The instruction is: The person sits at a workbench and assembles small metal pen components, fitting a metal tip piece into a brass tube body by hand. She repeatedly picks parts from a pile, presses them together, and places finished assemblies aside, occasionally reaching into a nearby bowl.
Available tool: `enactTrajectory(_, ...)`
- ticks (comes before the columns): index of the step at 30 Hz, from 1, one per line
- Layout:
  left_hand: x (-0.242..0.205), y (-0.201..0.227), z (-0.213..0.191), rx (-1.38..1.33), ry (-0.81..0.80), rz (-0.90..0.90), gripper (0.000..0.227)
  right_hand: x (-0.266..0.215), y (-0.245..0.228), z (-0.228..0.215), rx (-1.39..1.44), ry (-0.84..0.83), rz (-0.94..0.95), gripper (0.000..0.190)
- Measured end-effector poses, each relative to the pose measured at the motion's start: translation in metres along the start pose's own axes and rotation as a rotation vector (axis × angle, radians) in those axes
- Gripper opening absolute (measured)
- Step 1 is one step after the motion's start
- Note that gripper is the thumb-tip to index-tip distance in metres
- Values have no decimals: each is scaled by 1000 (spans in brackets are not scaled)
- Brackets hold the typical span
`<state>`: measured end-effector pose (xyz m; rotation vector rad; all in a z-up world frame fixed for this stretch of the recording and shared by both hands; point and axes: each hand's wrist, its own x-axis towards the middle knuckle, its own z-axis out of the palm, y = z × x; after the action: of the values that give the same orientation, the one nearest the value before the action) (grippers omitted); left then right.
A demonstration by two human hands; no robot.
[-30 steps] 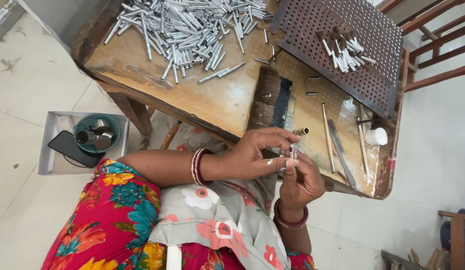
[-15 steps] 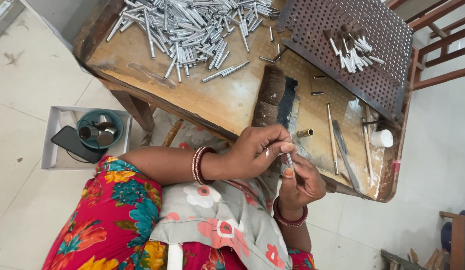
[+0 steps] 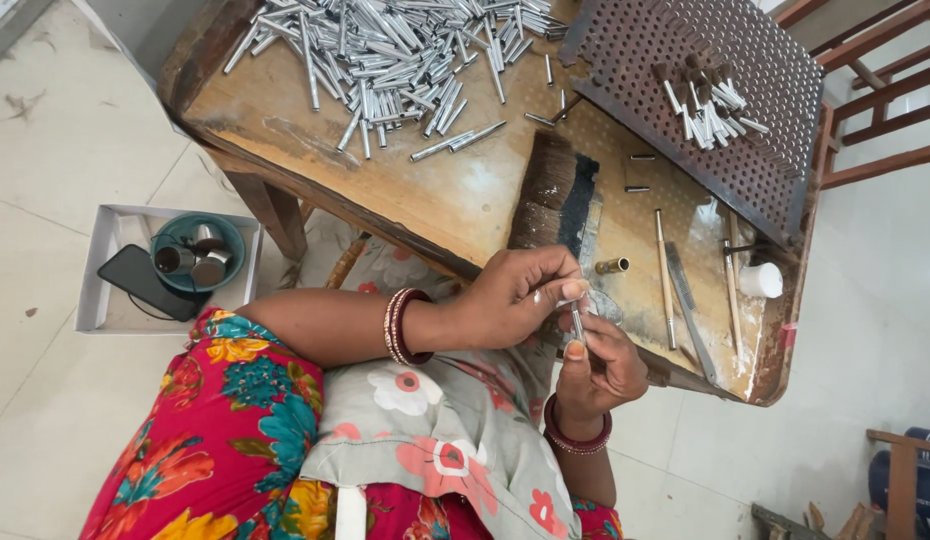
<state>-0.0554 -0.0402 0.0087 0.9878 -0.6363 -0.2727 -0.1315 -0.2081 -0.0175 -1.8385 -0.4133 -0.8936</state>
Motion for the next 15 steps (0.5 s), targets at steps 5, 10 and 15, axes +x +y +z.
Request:
enactTrajectory(5, 4, -5, -2, -45, -31, 41, 20, 0, 10, -1, -48, 43, 7, 31)
enactTrajectory(10, 6, -12, -5, 155, -76, 156, 20, 10, 3, -8, -271, -32, -119, 20)
enactTrajectory(15, 5, -11, -6, 62, -25, 27, 19, 23, -19, -8, -441, -358, -253, 16)
